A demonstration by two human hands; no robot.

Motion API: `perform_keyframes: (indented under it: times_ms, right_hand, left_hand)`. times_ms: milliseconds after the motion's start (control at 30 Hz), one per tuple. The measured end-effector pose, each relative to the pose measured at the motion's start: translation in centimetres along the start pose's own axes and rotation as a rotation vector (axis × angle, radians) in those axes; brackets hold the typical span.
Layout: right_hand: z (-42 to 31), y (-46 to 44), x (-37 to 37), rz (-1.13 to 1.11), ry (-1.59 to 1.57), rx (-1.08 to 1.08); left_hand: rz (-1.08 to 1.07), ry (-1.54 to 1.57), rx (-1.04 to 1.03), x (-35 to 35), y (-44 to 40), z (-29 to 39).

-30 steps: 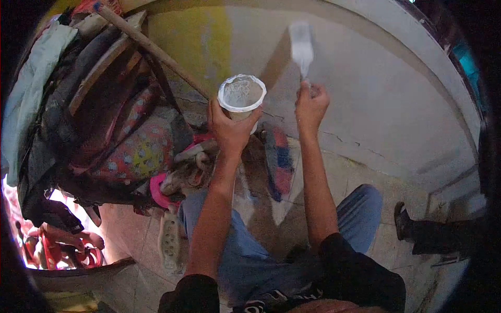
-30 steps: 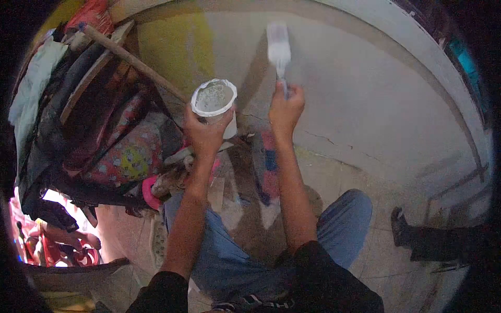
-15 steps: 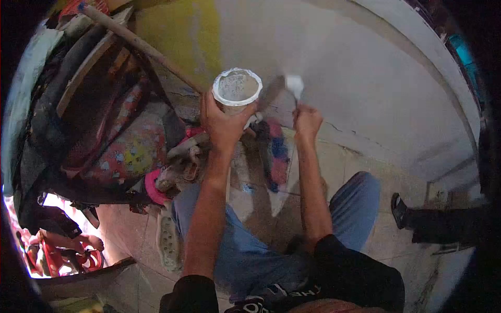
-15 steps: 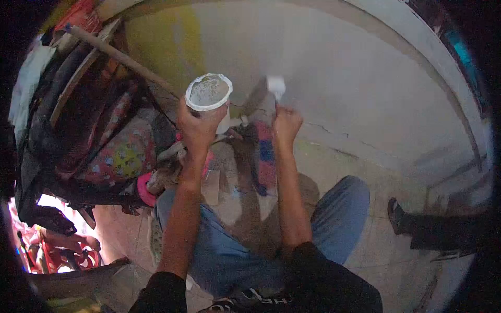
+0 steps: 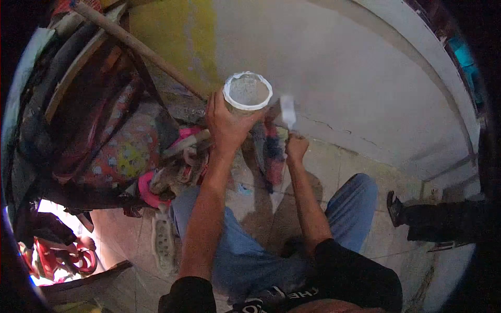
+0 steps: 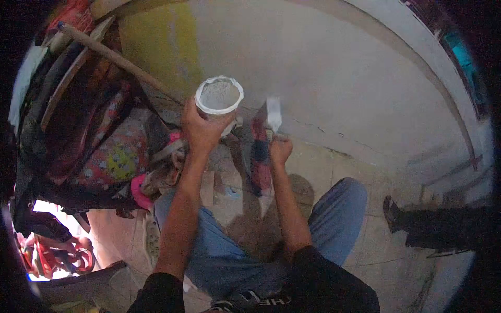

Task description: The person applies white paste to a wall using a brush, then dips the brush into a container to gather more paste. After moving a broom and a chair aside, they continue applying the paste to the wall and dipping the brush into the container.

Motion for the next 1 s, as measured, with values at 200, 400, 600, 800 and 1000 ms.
perform_keyframes:
  times_ms: [200, 400, 600, 800, 1000]
  right_hand:
    - [-1.2, -1.3, -0.5, -0.091, 0.048, 0.162]
    - [-23.2, 1.6, 0.2, -0.098, -0.250, 0.268]
    - [-17.2, -0.4, -3.3, -0.124, -0.233, 0.355]
    - [2.6, 0.5, -4.2, -0.119, 0.169, 0.477]
    - [4.3, 1.4, -2.3, -0.333, 0.357, -0.048]
  left_hand:
    - [-0.002, 0.030, 0.056, -0.7, -0.1, -0.6]
    - [0.066, -0.017, 0.007, -1.5, 0.1, -1.6]
    - [0.087, 0.036, 0.135, -2.3, 0.2, -1.8]
    - [0.079, 0.092, 0.114, -2.0, 0.9, -1.0]
    - [0.112, 0.057, 0.094, -1.6, 1.2, 0.0]
Point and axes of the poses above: each hand's wrist, its own y-axis away from the middle knuckle, its own x-axis out of the back of the hand, z = x × y, the point moved 1 cm from there along -y, towards the middle knuckle, and after that the axes turned 14 degrees about x, right-handed, at the moved point
